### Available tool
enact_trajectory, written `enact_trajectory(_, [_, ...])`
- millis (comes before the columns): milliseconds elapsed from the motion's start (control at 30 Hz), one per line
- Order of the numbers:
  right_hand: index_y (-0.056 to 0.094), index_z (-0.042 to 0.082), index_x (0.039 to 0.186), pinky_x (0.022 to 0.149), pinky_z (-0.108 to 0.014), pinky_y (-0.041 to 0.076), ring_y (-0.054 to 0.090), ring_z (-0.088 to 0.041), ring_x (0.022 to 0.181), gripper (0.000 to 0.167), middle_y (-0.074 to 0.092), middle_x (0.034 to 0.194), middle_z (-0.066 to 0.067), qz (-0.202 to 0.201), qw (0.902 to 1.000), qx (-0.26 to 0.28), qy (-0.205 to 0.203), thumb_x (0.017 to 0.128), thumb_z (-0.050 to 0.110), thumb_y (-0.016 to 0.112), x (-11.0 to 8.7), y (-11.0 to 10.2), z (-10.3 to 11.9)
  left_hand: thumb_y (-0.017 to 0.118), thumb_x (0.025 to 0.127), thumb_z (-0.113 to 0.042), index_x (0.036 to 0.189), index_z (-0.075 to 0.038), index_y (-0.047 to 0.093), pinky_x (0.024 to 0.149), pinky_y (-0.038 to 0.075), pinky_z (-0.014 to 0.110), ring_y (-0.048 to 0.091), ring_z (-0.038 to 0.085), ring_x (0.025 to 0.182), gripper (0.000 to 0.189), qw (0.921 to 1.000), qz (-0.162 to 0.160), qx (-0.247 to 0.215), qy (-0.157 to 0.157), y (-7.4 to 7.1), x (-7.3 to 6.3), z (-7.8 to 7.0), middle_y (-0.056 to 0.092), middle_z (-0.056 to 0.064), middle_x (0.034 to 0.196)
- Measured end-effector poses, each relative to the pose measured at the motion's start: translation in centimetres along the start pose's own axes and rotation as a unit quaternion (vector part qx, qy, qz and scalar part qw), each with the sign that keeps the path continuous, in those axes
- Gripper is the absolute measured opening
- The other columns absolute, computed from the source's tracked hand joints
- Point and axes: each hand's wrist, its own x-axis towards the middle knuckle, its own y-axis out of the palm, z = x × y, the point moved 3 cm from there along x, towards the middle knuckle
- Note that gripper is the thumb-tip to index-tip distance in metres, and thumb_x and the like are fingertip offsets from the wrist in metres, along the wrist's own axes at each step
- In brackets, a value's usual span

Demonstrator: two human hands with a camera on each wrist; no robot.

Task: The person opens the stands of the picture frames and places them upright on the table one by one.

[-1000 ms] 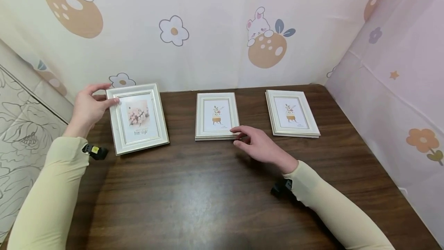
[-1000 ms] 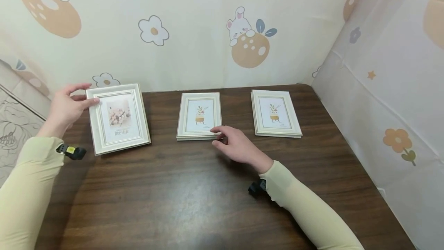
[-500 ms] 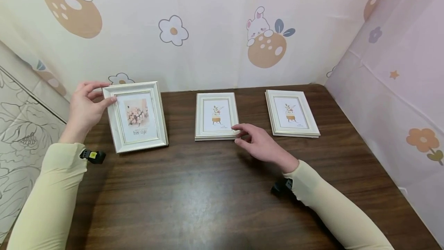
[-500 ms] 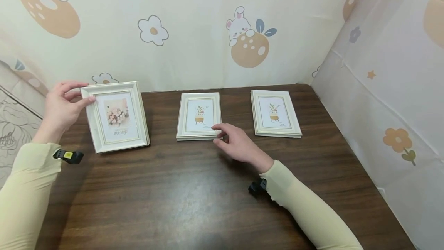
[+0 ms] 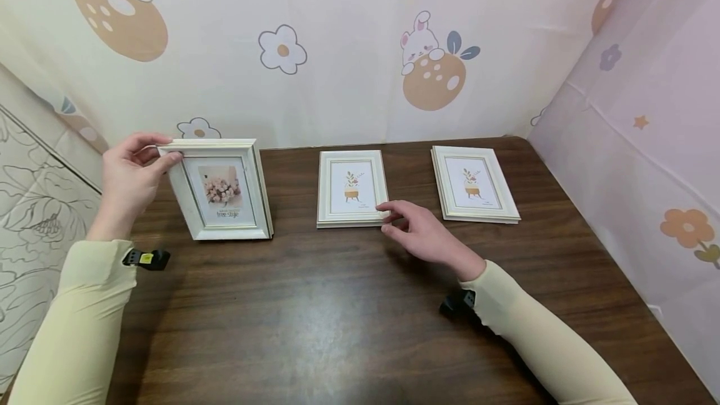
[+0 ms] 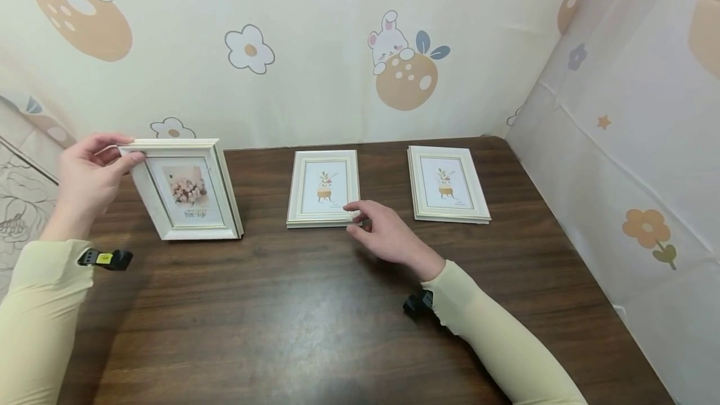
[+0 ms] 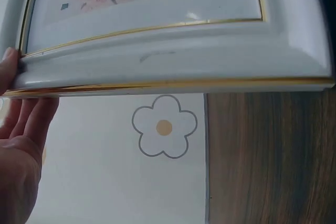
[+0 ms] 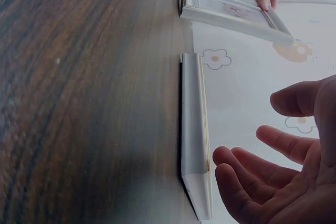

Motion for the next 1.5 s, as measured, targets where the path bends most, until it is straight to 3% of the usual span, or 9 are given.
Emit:
enact_trajectory(133, [0.055, 0.011, 0.138, 0.088, -0.049, 0.053, 0.065, -0.024, 0.1, 0.042, 0.065, 0.122, -0.011, -0.002, 1.0, -0.002, -0.006, 0.099, 0.024, 0.063, 0.0, -0.1, 0.0, 0.074, 0.078, 0.018, 0.104, 0.008, 0.069, 0.074, 0.054, 0.015, 0.069, 0.01, 0.088, 0.028, 0.9963, 0.003, -0.082, 0.026, 0.0, -0.3, -0.1, 0.072, 0.005, 0.1])
enact_trajectory(333, [0.055, 0.01, 0.138, 0.087, -0.047, 0.053, 0.065, -0.023, 0.101, 0.042, 0.064, 0.123, -0.012, -0.007, 0.9998, -0.003, -0.016, 0.098, 0.022, 0.064, 0.1, -0.2, 0.3, 0.07, 0.077, 0.024, 0.105, 0.019, 0.063, 0.078, 0.055, 0.019, 0.07, 0.014, 0.09, 0.029, 0.9891, 0.01, -0.134, 0.062, 0.2, -0.6, -0.3, 0.071, 0.011, 0.101])
enact_trajectory(567, [0.056, 0.011, 0.137, 0.087, -0.045, 0.054, 0.065, -0.023, 0.101, 0.041, 0.064, 0.123, -0.011, -0.013, 0.9998, -0.002, -0.012, 0.098, 0.022, 0.064, 0.2, -0.4, 0.6, 0.063, 0.077, 0.031, 0.104, 0.025, 0.059, 0.081, 0.056, 0.027, 0.07, 0.023, 0.096, 0.028, 0.9678, 0.026, -0.235, 0.086, 1.0, -0.9, -1.0, 0.069, 0.021, 0.105])
enact_trajectory(733, [0.056, 0.014, 0.137, 0.09, -0.048, 0.053, 0.065, -0.025, 0.104, 0.04, 0.064, 0.125, -0.013, -0.02, 0.9997, 0.007, -0.013, 0.098, 0.022, 0.064, 0.2, -0.5, 0.7, 0.062, 0.077, 0.032, 0.103, 0.024, 0.059, 0.079, 0.057, 0.028, 0.07, 0.026, 0.097, 0.027, 0.9582, 0.034, -0.267, 0.096, 2.1, -1.0, -1.7, 0.068, 0.023, 0.107])
enact_trajectory(900, [0.057, 0.015, 0.136, 0.091, -0.049, 0.053, 0.065, -0.026, 0.105, 0.038, 0.063, 0.126, -0.014, -0.019, 0.9995, 0.007, -0.025, 0.099, 0.02, 0.063, 0.3, -0.6, 1.1, 0.057, 0.078, 0.034, 0.102, 0.026, 0.054, 0.074, 0.059, 0.028, 0.069, 0.031, 0.099, 0.025, 0.9322, 0.082, -0.334, 0.112, 3.3, -1.3, -2.2, 0.067, 0.027, 0.108])
enact_trajectory(967, [0.057, 0.016, 0.135, 0.091, -0.049, 0.053, 0.066, -0.026, 0.105, 0.037, 0.063, 0.126, -0.014, -0.017, 0.9994, 0.007, -0.03, 0.099, 0.018, 0.063, 0.4, -0.6, 1.3, 0.057, 0.079, 0.033, 0.102, 0.026, 0.053, 0.074, 0.059, 0.029, 0.069, 0.034, 0.101, 0.024, 0.9142, 0.11, -0.376, 0.105, 3.8, -1.3, -2.4, 0.066, 0.029, 0.109])
enact_trajectory(1067, [0.057, 0.017, 0.135, 0.091, -0.048, 0.053, 0.065, -0.024, 0.105, 0.037, 0.063, 0.127, -0.014, -0.014, 0.9993, 0.006, -0.034, 0.099, 0.019, 0.064, 0.4, -0.6, 1.5, 0.059, 0.081, 0.029, 0.101, 0.023, 0.053, 0.073, 0.058, 0.03, 0.068, 0.034, 0.1, 0.022, 0.8998, 0.141, -0.401, 0.1, 4.6, -1.4, -2.7, 0.066, 0.03, 0.111])
enact_trajectory(1267, [0.058, 0.014, 0.135, 0.087, -0.044, 0.054, 0.065, -0.022, 0.105, 0.039, 0.062, 0.128, -0.01, -0.014, 0.9978, -0.009, -0.064, 0.098, 0.02, 0.065, 0.5, -0.3, 2.0, 0.063, 0.082, 0.023, 0.099, 0.02, 0.055, 0.061, 0.054, 0.025, 0.067, 0.026, 0.088, 0.02, 0.8869, 0.184, -0.412, 0.098, 6.7, -1.5, -3.0, 0.066, 0.029, 0.109])
enact_trajectory(1500, [0.059, 0.01, 0.131, 0.096, -0.038, 0.049, 0.058, -0.02, 0.117, 0.037, 0.059, 0.129, -0.002, -0.008, 0.9856, -0.1, -0.136, 0.097, 0.022, 0.065, 0.5, 0.8, 3.9, 0.064, 0.083, 0.021, 0.099, 0.019, 0.055, 0.073, 0.059, 0.034, 0.067, 0.033, 0.094, 0.018, 0.8652, 0.24, -0.43, 0.096, 8.5, -1.5, -3.3, 0.066, 0.028, 0.109])
